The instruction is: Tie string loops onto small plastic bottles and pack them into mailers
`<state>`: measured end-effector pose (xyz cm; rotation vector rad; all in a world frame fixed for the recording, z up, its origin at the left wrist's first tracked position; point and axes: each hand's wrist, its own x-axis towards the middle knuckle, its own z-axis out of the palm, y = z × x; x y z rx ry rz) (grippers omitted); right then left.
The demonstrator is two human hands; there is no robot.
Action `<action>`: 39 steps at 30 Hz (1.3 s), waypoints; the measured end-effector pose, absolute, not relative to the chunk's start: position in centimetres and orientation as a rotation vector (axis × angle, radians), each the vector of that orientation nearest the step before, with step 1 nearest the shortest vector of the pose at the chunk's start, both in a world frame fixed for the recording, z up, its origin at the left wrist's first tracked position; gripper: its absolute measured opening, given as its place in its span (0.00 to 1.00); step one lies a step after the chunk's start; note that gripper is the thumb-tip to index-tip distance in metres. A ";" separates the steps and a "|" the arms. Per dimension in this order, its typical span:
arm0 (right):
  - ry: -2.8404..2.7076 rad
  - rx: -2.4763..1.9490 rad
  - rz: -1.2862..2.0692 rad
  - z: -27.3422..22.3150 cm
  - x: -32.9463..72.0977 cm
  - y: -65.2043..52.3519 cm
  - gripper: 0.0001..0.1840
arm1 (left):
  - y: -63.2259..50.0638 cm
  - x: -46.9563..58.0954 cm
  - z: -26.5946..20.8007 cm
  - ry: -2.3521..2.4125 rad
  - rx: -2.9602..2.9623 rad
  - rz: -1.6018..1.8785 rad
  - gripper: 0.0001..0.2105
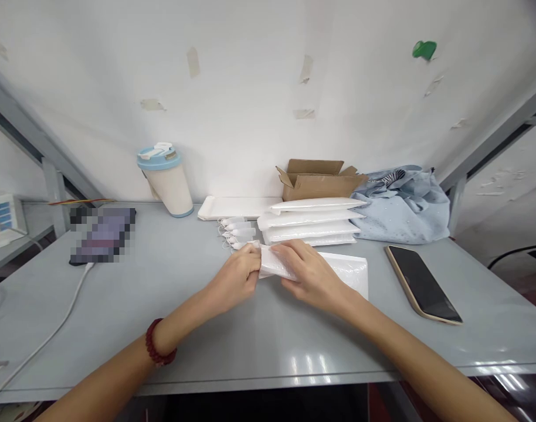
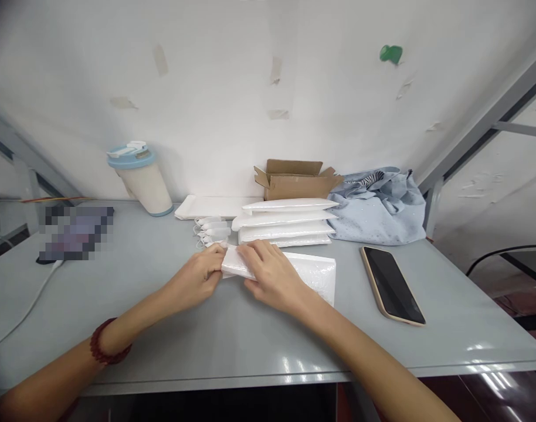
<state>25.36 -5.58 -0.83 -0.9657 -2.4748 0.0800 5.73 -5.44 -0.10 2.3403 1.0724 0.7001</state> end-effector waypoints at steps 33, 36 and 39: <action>-2.481 -1.130 0.035 -0.1 26.5 -4.4 0.24 | -3.1 -1.1 4.9 1.478 1.972 0.620 0.11; -2.492 -1.074 0.072 -0.1 26.3 -4.8 0.24 | -3.0 0.1 3.9 1.409 2.091 0.560 0.12; -2.510 -1.019 0.096 -0.2 25.8 -5.3 0.25 | -3.3 1.7 2.5 1.272 2.183 0.508 0.12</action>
